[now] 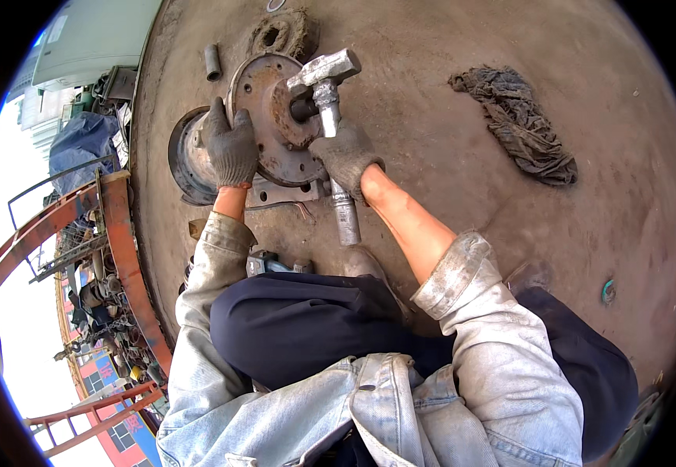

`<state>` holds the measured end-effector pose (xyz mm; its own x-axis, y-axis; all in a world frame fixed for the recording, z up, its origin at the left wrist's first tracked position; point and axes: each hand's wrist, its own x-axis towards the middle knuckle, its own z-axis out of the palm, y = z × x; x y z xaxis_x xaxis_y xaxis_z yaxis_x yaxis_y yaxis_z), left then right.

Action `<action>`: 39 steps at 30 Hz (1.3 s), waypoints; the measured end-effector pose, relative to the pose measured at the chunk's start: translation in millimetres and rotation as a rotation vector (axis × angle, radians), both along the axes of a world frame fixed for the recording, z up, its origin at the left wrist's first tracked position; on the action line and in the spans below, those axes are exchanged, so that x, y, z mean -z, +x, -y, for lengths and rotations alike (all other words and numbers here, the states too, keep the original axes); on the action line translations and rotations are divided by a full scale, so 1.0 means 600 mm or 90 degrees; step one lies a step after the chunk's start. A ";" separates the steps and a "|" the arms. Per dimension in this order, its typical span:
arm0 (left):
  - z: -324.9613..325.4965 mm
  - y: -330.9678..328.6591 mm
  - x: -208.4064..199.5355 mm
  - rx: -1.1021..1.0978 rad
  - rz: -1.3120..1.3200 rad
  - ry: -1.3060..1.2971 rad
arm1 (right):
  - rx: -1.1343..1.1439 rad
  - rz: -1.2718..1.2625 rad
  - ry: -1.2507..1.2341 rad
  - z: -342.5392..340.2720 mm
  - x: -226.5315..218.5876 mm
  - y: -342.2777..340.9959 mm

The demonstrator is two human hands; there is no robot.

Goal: The person applies grease to a circular metal part using a small tool, then places it onto a larger mechanical assembly. They use a hammer and a metal rod to tap and secure the part in place. The person also picks up small metal pieces from the floor and inserts them into the assembly.

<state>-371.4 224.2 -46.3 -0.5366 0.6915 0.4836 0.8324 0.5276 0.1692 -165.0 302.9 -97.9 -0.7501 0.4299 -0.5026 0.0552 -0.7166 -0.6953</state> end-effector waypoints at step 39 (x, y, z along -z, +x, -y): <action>-0.004 0.017 0.001 -0.015 0.152 0.151 | -0.031 0.042 0.187 -0.028 0.025 -0.010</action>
